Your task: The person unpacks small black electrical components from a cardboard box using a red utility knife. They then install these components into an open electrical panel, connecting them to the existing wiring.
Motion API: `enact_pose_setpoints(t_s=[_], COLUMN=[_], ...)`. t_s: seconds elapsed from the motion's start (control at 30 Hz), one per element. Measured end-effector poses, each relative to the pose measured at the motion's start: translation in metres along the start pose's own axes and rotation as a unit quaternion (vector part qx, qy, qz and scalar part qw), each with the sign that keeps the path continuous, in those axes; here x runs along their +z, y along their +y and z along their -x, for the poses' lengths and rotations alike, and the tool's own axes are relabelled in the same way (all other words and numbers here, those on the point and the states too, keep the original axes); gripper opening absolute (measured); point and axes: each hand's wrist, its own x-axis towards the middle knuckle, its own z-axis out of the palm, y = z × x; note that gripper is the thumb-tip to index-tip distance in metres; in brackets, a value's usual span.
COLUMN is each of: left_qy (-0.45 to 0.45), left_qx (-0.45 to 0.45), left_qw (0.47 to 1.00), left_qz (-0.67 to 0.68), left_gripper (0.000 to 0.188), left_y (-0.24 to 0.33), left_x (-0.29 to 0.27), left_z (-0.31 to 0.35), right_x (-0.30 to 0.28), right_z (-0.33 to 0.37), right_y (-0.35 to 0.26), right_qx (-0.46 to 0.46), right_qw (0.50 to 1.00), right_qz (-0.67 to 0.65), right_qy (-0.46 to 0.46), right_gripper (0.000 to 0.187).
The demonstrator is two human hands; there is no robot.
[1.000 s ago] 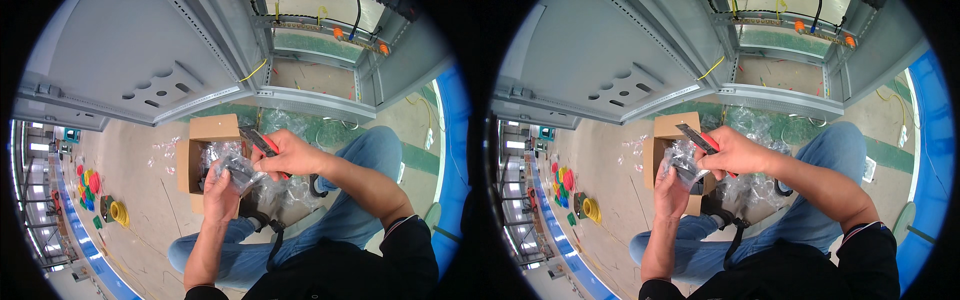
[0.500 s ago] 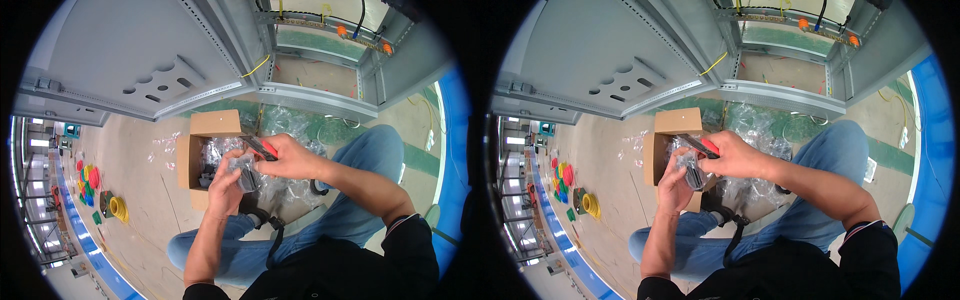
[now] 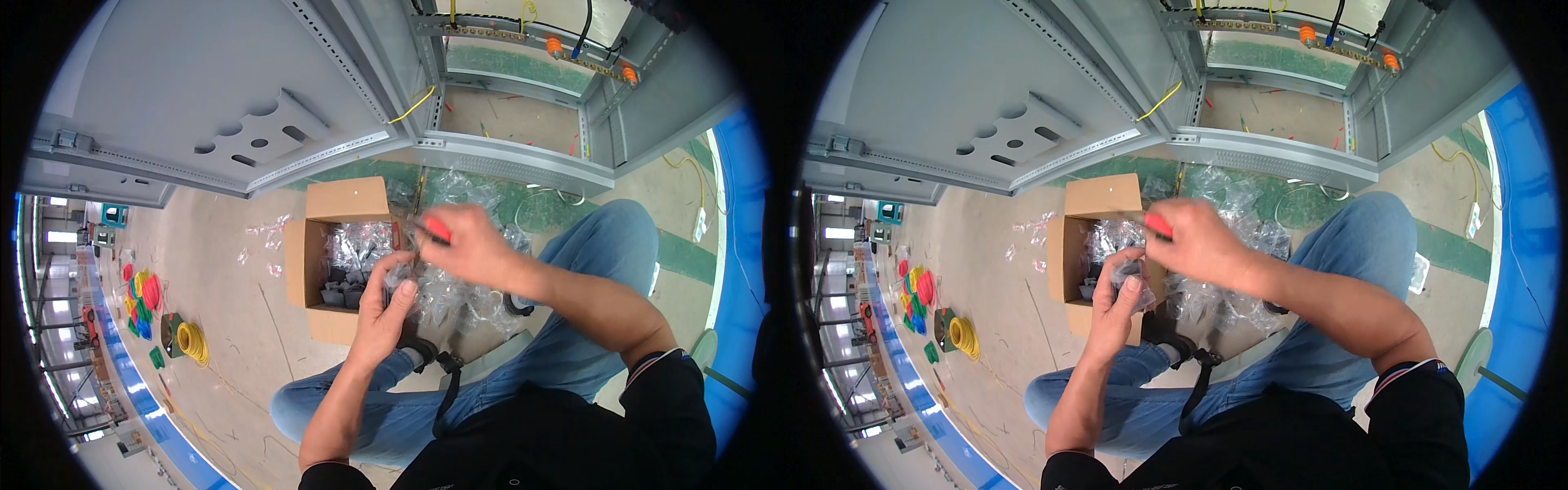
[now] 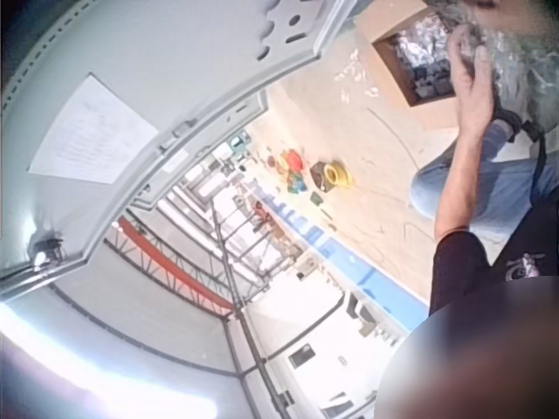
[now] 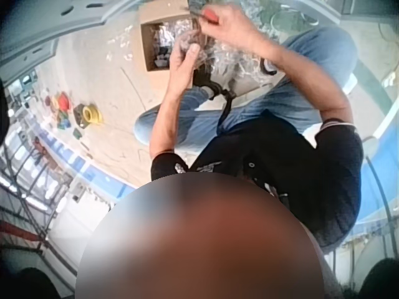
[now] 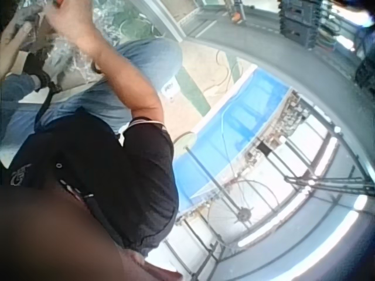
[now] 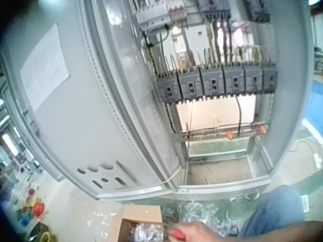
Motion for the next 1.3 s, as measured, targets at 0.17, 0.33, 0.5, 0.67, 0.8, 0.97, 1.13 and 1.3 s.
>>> enact_pose_setpoints(t_s=[0.17, 0.33, 0.5, 0.67, 0.8, 0.97, 1.13, 1.3], left_qy=[0.039, 0.007, -0.003, 0.048, 0.136, 0.126, 0.105, 0.089], left_qx=[-0.053, 0.047, 0.025, 0.083, 0.126, 0.295, 0.290, 0.311], left_qw=[0.993, 0.978, 0.999, 0.995, 0.982, 0.862, 0.830, 0.819], left_qz=[-0.097, -0.204, -0.041, 0.030, -0.022, -0.394, -0.466, -0.474], left_gripper=[0.045, 0.052, 0.055, 0.059, 0.047, 0.036, 0.034, 0.031], left_y=[-0.002, -0.015, -0.005, -0.012, -0.022, -0.011, 0.005, 0.002], left_x=[0.002, -0.002, 0.005, 0.008, 0.006, -0.010, -0.011, -0.009], left_z=[0.001, -0.006, 0.002, -0.001, -0.001, -0.011, -0.015, -0.010], right_x=[-0.022, -0.002, -0.009, -0.010, -0.009, 0.001, -0.014, -0.013], right_z=[-0.010, 0.004, -0.003, -0.004, 0.000, 0.002, -0.006, 0.000], right_y=[-0.029, -0.009, -0.020, -0.030, -0.029, -0.010, -0.006, -0.010], right_qx=[0.098, 0.032, 0.223, 0.152, 0.145, -0.003, -0.043, -0.012], right_qw=[0.978, 0.989, 0.941, 0.968, 0.974, 0.999, 0.997, 0.996], right_qz=[-0.094, -0.063, -0.214, -0.151, -0.104, -0.014, 0.002, -0.010], right_qy=[-0.160, -0.132, -0.138, -0.133, -0.141, -0.033, -0.059, -0.092], right_gripper=[0.026, 0.033, 0.025, 0.021, 0.018, 0.021, 0.022, 0.023])
